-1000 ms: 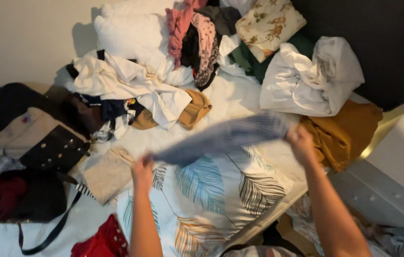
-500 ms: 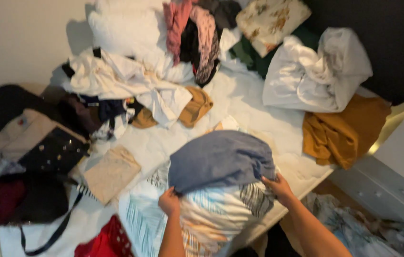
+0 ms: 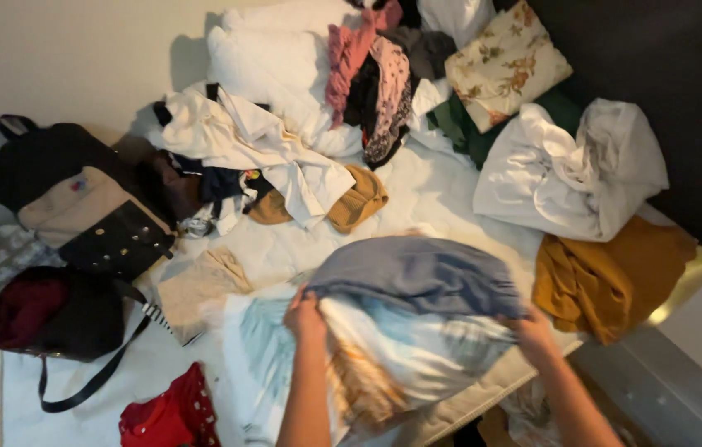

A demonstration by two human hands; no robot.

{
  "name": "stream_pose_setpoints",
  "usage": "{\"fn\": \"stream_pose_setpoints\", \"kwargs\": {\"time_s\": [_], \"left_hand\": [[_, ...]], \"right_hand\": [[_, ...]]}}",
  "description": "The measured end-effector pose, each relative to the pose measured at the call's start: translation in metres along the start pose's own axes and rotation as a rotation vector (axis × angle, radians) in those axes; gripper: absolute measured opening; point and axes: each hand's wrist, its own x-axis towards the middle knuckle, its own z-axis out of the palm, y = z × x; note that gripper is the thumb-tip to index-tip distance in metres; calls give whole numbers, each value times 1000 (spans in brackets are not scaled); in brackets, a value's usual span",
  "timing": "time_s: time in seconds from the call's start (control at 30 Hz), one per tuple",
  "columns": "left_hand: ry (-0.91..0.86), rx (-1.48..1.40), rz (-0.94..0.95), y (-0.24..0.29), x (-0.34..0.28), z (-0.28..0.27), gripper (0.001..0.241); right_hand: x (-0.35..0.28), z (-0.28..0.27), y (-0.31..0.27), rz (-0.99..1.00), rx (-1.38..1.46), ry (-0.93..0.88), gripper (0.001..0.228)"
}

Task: The person folds several items of clothing on a bed, including a red patterned top, a striped shirt, a beige top, a red long-sleeved shirt, and a pair of blue pants. The person smooths each item and folds it into a neat stack on the bed.

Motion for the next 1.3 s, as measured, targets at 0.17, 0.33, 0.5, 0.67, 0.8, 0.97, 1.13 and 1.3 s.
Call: {"fn": "stream_pose_setpoints", "kwargs": {"time_s": [0.17,0.33,0.5,0.67,0.8,0.97,1.13,1.3], "left_hand": [[-276,-54,-49,-2,-61,119,46],[-463,177,-64,-40,-75,189,50],[-615,565,92,-83,-36,222,28],[-683,716,446,-9,0,298,26],[-860,345,348,85,28,354,39],[-774,366,199,206,-3,368,43],[-516,321,246,244,0,332,60],[-641,552,595,224,-19,248,54]], "right_hand": [[-3,-98,-57,-65,-5,223,40],[-32,-122,-113,82,-247,406,32],[15,-178,-115,-32,-434,567,42],[42,-173,-220,-546,-132,315,21],[25,-103,-353,-506,-150,296,19],[74,-62,-409,-309,-41,193,14],[88,-17,-414,-331,-143,108,17],[72,-21,-369,-1002,-704,148,25]]}}
